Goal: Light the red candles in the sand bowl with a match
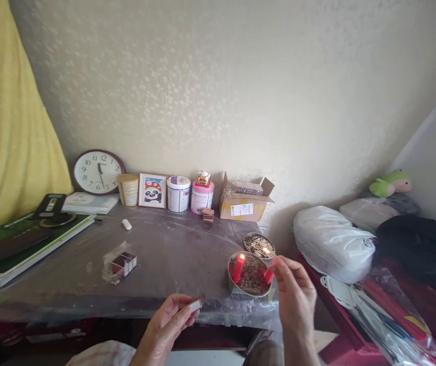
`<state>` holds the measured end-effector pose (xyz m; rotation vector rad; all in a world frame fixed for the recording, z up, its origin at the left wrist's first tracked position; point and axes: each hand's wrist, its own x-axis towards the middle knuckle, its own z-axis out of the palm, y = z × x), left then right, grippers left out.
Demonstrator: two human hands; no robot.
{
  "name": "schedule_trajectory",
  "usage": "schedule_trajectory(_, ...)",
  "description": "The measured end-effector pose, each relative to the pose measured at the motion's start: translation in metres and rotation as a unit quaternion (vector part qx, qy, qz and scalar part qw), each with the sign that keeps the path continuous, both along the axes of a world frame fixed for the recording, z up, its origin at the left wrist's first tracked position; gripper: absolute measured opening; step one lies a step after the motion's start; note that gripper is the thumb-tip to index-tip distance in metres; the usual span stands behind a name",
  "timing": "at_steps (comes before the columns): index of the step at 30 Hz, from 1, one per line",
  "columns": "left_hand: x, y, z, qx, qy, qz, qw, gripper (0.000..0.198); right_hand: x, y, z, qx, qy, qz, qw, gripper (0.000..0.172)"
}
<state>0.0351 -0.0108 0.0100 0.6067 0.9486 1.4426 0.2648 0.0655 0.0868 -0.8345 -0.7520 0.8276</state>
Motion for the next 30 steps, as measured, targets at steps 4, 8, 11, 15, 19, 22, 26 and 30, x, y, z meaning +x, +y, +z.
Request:
schedule_trajectory(4, 0.0, 0.002, -0.003, -0.008, 0.0, 0.014, 1.0, 0.035, 0.039, -0.002, 0.026, 0.06, 0.034, -0.046, 0.997, 0.029)
schedule_trajectory(8, -0.002, 0.001, 0.0, -0.006, 0.014, -0.017, 1.0, 0.038, 0.076, 0.029, 0.003, -0.027, -0.096, -0.1, 0.99, 0.039)
schedule_trajectory(11, 0.001, 0.001, 0.002, -0.01, 0.014, 0.012, 1.0, 0.039, 0.094, 0.056, -0.032, -0.087, -0.126, -0.125, 0.98, 0.043)
schedule_trajectory(15, 0.003, 0.0, 0.004, -0.016, 0.016, 0.007, 1.0, 0.039, 0.104, 0.079, -0.07, -0.133, -0.14, -0.116, 0.974, 0.048)
schedule_trajectory(19, 0.002, 0.001, 0.006, -0.021, 0.027, -0.029, 0.999, 0.035, 0.108, 0.098, -0.09, -0.169, -0.184, -0.101, 0.963, 0.049)
schedule_trajectory(22, 0.002, 0.002, 0.008, -0.026, 0.034, -0.027, 0.999, 0.034, 0.108, 0.113, -0.096, -0.19, -0.237, -0.108, 0.947, 0.042)
schedule_trajectory(26, 0.004, 0.004, 0.008, -0.045, 0.038, -0.024, 0.998, 0.037, 0.105, 0.129, -0.097, -0.22, -0.311, -0.119, 0.917, 0.024)
schedule_trajectory(30, 0.005, 0.006, 0.005, -0.043, 0.037, -0.027, 0.998, 0.035, 0.103, 0.141, -0.098, -0.246, -0.359, -0.129, 0.891, 0.022)
